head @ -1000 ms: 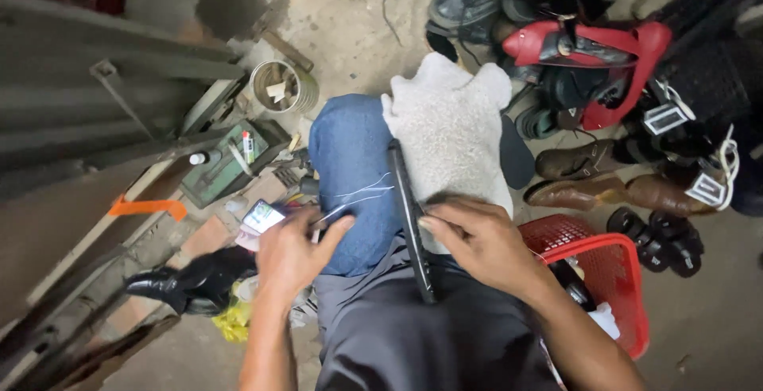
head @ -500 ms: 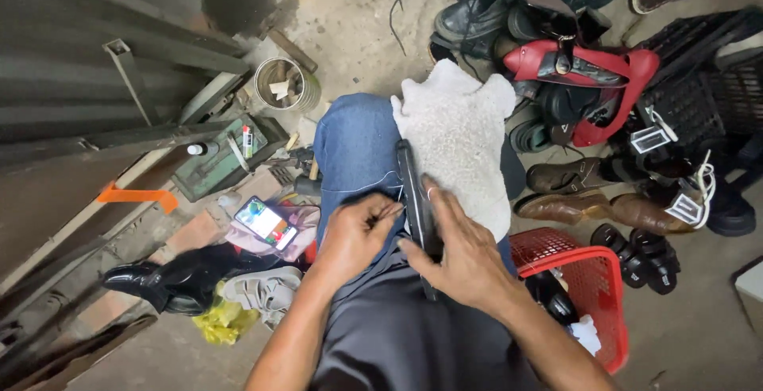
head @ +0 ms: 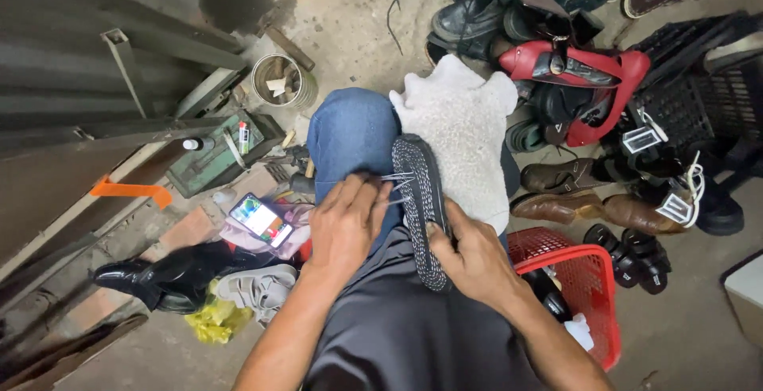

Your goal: A person is hand-stitching a rubber sole onto a shoe using a hook tool and thread in a repair shop.

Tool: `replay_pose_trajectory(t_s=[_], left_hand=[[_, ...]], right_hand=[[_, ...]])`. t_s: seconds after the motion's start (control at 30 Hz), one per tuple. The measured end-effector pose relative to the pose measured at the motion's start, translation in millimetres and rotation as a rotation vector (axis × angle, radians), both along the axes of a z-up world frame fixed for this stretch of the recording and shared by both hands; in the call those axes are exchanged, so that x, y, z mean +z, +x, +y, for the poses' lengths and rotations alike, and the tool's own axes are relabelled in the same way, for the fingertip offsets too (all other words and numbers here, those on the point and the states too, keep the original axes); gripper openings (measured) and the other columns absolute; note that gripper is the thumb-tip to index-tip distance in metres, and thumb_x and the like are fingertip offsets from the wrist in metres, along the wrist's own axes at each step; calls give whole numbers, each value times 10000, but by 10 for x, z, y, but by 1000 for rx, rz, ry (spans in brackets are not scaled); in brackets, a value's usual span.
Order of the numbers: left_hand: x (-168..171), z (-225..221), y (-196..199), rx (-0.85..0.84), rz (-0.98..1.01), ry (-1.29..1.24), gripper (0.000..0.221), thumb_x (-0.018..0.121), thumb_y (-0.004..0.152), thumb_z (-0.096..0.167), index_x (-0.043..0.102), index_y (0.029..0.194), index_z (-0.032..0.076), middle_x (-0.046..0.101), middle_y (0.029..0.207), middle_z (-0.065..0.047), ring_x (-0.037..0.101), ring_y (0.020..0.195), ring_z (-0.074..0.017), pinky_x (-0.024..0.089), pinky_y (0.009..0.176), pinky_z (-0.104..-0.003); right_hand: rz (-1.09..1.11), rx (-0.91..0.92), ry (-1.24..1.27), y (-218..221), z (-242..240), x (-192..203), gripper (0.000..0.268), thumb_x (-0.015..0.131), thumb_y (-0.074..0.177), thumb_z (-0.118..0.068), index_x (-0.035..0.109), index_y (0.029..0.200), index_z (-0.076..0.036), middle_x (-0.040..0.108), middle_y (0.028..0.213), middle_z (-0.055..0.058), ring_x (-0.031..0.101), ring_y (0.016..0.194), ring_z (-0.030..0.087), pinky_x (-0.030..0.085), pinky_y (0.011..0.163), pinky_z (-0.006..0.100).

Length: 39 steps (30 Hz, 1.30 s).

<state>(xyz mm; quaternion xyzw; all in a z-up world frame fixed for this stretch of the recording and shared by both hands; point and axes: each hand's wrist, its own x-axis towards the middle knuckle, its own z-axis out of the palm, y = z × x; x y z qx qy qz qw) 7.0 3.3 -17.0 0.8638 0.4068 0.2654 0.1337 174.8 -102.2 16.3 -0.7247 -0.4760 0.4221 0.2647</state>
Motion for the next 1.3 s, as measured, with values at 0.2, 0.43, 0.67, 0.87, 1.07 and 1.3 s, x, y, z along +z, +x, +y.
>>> replay_pose_trajectory(t_s=[0.2, 0.43, 0.67, 0.87, 1.07, 1.3], left_hand=[[-108, 2, 143, -61, -43, -108, 52, 722, 901, 158, 726, 875, 112, 657, 863, -40, 693, 787, -273, 560, 612, -361], [27, 182, -515, -290, -779, -962, 172, 688, 890, 164, 669, 746, 72, 683, 941, -138, 651, 942, -282, 514, 818, -403], [244, 348, -1766, 679, -951, -997, 225, 670, 1016, 143, 648, 794, 176, 620, 666, 44, 547, 504, -42, 470, 415, -191], [-192, 319, -1758, 736, 94, -290, 340, 740, 1090, 179, 615, 1309, -49, 613, 1190, -191, 589, 966, -287, 510, 772, -393], [306, 111, -178, 111, -302, -529, 333, 665, 858, -95, 678, 1185, -33, 684, 1074, -257, 701, 926, -469, 590, 797, -521], [43, 2, 100, -167, -191, -584, 88, 623, 919, 99, 688, 906, 157, 652, 677, -33, 689, 662, -303, 544, 584, -378]], right_hand=[[-29, -23, -28, 18, -32, 47, 291, 553, 981, -283, 666, 1038, -22, 600, 547, 195, 650, 546, 324, 506, 523, 446], [-101, 15, -117, 58, -11, 32, 350, 560, 974, -376, 658, 944, -42, 607, 549, 211, 667, 575, 405, 502, 552, 502], [193, -313, -143, 609, -218, -239, 251, 640, 971, -344, 763, 950, -126, 733, 887, -10, 635, 822, 114, 508, 763, 290], [570, -773, 296, 960, -257, -450, 297, 592, 1072, -237, 580, 789, -149, 697, 1089, 77, 696, 1023, 147, 637, 667, 240], [1016, -567, 550, 544, -122, -441, 432, 428, 1124, -257, 624, 796, -55, 684, 900, 276, 646, 423, 254, 536, 387, 300], [41, -45, 62, 229, 56, 213, 250, 521, 1024, -109, 684, 1175, 4, 748, 1117, 266, 708, 1051, 464, 559, 873, 584]])
